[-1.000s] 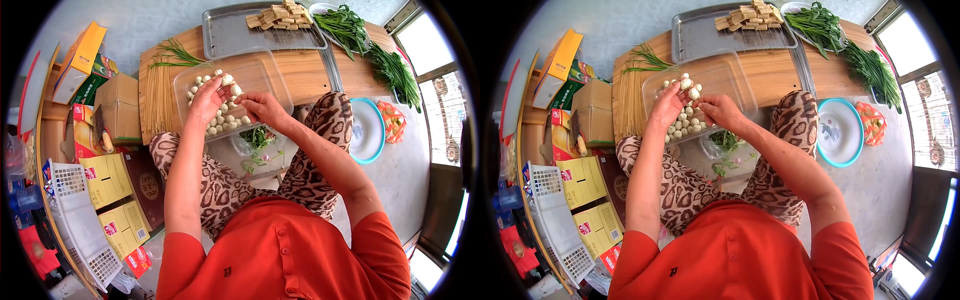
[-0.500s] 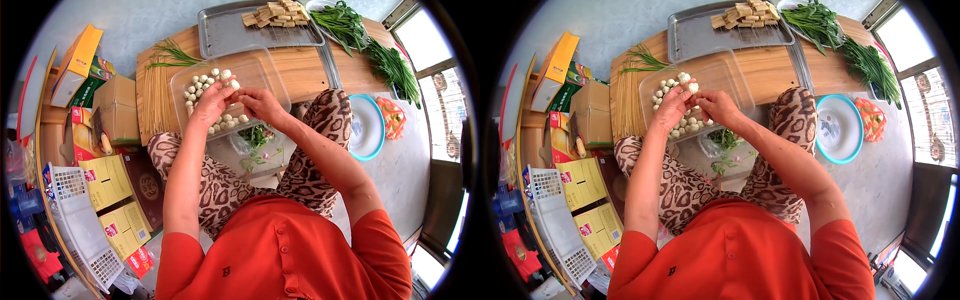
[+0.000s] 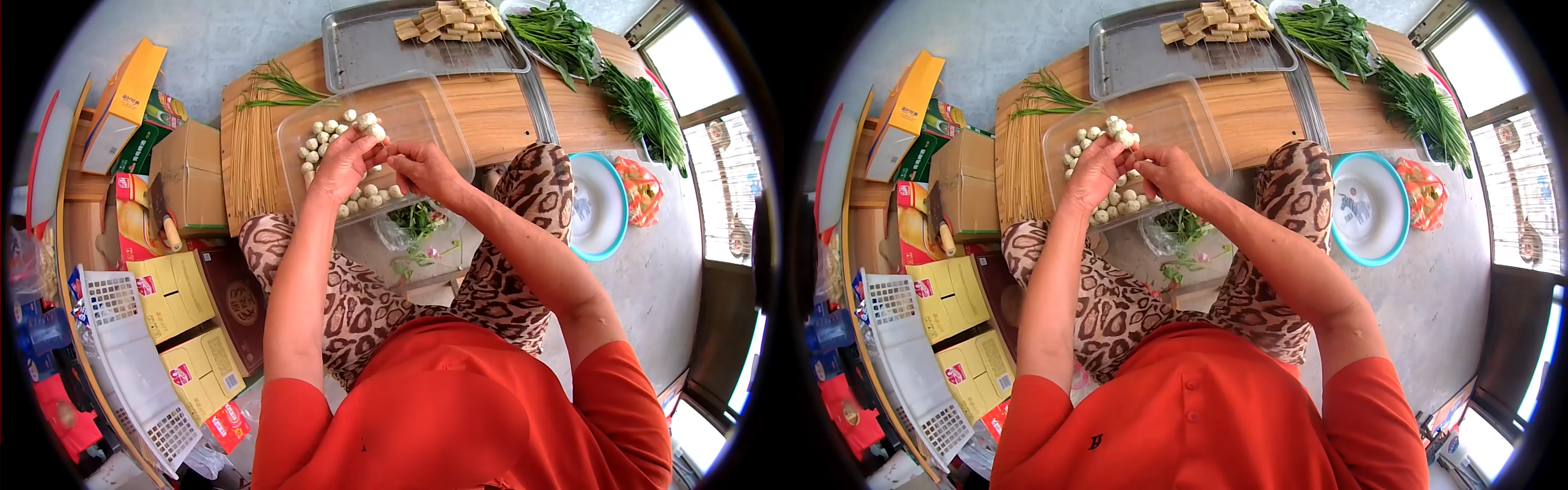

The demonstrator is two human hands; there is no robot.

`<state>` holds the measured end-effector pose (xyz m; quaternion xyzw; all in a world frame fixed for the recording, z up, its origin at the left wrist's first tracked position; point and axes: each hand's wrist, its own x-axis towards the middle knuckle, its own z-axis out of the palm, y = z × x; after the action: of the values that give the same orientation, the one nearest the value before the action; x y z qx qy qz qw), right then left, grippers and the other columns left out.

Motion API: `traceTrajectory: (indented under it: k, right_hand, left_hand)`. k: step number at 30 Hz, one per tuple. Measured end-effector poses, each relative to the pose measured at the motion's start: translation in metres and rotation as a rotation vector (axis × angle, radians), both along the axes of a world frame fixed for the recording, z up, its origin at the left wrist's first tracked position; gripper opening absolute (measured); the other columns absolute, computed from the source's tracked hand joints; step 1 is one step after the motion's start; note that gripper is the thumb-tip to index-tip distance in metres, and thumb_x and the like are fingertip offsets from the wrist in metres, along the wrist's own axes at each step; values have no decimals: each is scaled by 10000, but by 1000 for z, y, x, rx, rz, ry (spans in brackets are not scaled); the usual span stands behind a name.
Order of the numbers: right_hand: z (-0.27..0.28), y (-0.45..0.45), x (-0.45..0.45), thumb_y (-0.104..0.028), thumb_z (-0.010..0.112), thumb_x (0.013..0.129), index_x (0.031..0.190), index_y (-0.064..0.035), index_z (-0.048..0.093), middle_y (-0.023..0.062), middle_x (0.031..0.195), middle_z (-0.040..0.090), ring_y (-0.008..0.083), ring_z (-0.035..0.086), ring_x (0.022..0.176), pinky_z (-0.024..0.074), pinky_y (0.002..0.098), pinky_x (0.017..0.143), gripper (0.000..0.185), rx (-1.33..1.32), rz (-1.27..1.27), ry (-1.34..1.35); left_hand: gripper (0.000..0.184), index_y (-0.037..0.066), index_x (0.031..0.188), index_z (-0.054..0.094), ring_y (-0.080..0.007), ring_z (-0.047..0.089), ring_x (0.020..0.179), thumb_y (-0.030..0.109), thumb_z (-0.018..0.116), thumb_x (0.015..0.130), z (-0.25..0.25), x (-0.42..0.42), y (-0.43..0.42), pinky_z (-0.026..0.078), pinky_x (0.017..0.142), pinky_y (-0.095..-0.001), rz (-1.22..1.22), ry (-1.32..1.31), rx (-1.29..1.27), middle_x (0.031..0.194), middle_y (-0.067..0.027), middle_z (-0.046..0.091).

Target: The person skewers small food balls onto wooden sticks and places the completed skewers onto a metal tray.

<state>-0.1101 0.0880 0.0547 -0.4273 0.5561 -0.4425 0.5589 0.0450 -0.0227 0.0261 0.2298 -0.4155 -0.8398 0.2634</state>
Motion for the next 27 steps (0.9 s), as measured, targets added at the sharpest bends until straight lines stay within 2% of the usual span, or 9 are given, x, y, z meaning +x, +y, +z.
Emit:
traceTrajectory:
  k: [2,5,8,10,14,16,27]
  right_hand:
    - [-2,1,-1,-174,504,907,985,-66,646,-1,515,541,52,456,446,351,223,441,195,-1,9,-11]
    - [-7,0,-2,-176,506,904,1004,-70,639,2,523,552,52,458,449,355,224,444,198,-1,-6,-4]
    - [-7,0,-2,-177,507,901,1030,-75,635,1,529,559,54,465,459,365,226,450,209,10,3,-3]
    - [-7,1,0,-167,468,950,1069,-34,601,-6,539,512,49,417,431,337,206,416,222,-8,47,38]
    - [-8,1,1,-169,475,946,1078,-19,595,-3,541,516,52,430,437,345,208,418,233,-4,37,55]
    - [-12,1,1,-165,476,943,1088,-7,590,0,540,519,54,432,437,347,212,416,243,-28,27,55]
    - [-5,2,1,-166,469,940,1102,-24,591,-4,540,521,50,430,438,340,206,415,248,-1,42,100]
  left_hand:
    - [404,38,1234,489,-153,597,936,175,604,871,1,0,0,492,827,-294,-42,8,-8,1043,-58,596]
    - [310,77,1144,530,-175,603,914,166,619,861,3,-1,1,496,824,-325,-28,32,112,1019,-77,613]
    - [323,77,1154,525,-194,601,937,174,623,861,3,-1,1,503,824,-344,4,47,60,1056,-98,607]
    - [331,70,1163,521,-212,599,951,160,623,860,3,0,0,507,826,-361,16,38,65,1080,-114,600]
    - [356,61,1190,509,-221,599,947,144,618,861,1,1,-1,510,827,-364,8,48,67,1075,-121,597]
    - [446,37,1287,442,-201,598,939,144,591,881,2,0,-1,504,845,-338,-18,56,48,1091,-112,587]
    - [430,43,1283,450,-215,591,919,107,586,880,6,-2,1,511,833,-368,-22,75,107,1035,-122,593]
